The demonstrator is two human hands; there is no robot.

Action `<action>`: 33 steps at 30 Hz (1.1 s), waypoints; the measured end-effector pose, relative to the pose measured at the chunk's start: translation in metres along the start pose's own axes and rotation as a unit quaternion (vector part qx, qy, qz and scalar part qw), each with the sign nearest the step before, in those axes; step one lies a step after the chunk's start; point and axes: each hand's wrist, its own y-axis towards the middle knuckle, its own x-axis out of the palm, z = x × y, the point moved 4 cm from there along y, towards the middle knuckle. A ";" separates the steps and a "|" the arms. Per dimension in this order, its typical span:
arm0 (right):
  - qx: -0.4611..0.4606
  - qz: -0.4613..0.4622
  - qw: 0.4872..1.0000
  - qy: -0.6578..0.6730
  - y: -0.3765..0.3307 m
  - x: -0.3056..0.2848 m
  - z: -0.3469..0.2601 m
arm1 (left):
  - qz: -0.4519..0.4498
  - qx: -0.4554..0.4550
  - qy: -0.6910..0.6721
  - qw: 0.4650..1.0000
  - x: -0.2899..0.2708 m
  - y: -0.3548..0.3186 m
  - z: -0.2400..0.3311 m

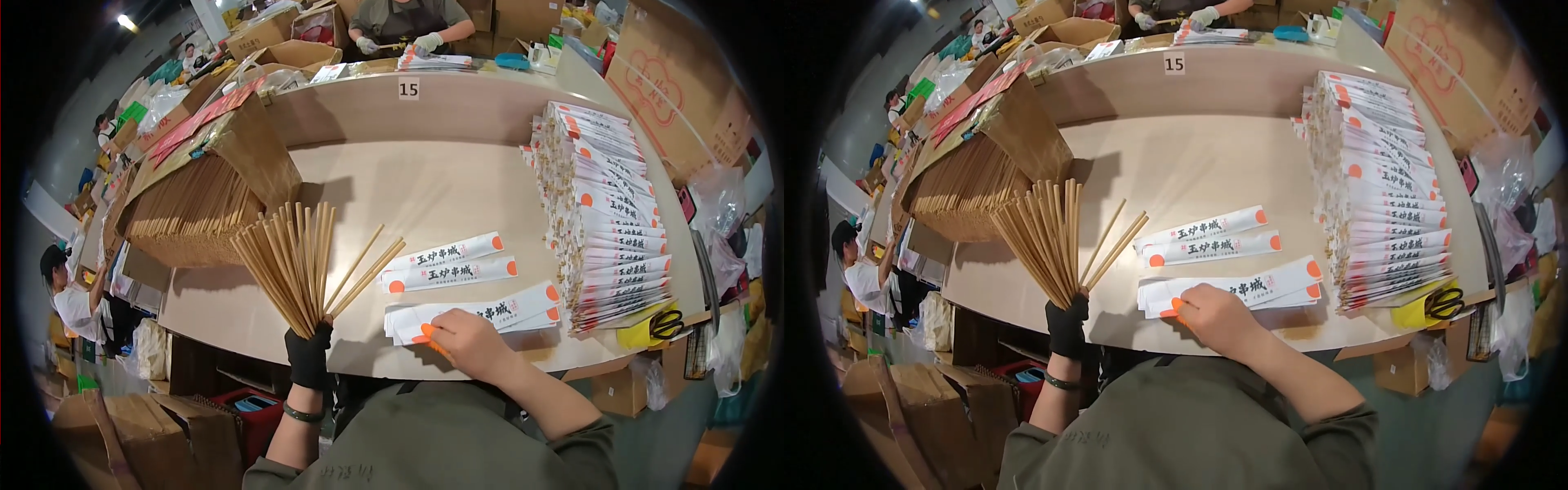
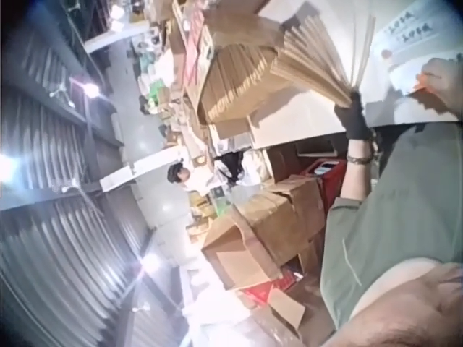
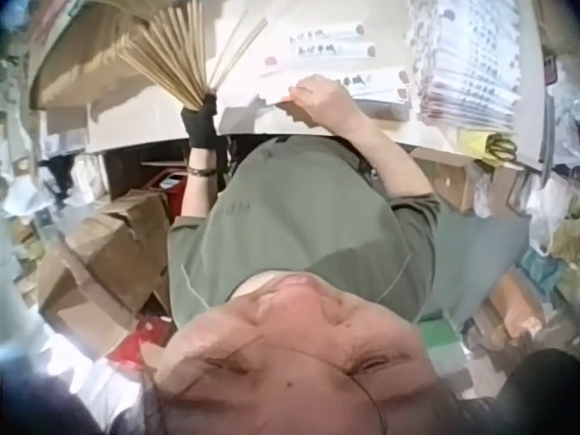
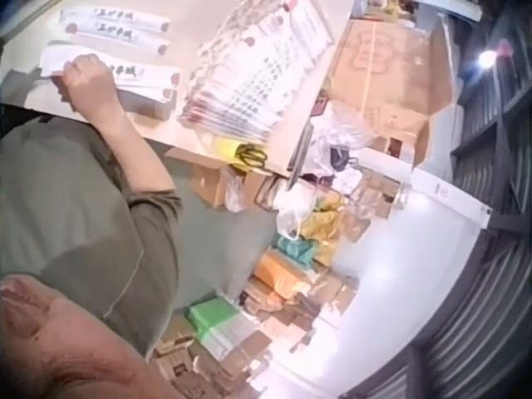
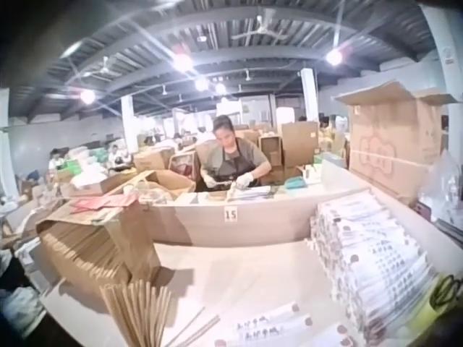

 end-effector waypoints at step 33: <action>-0.066 -0.010 0.994 -0.087 0.060 0.010 -0.024 | -0.153 0.016 -0.182 0.971 0.077 -0.020 0.059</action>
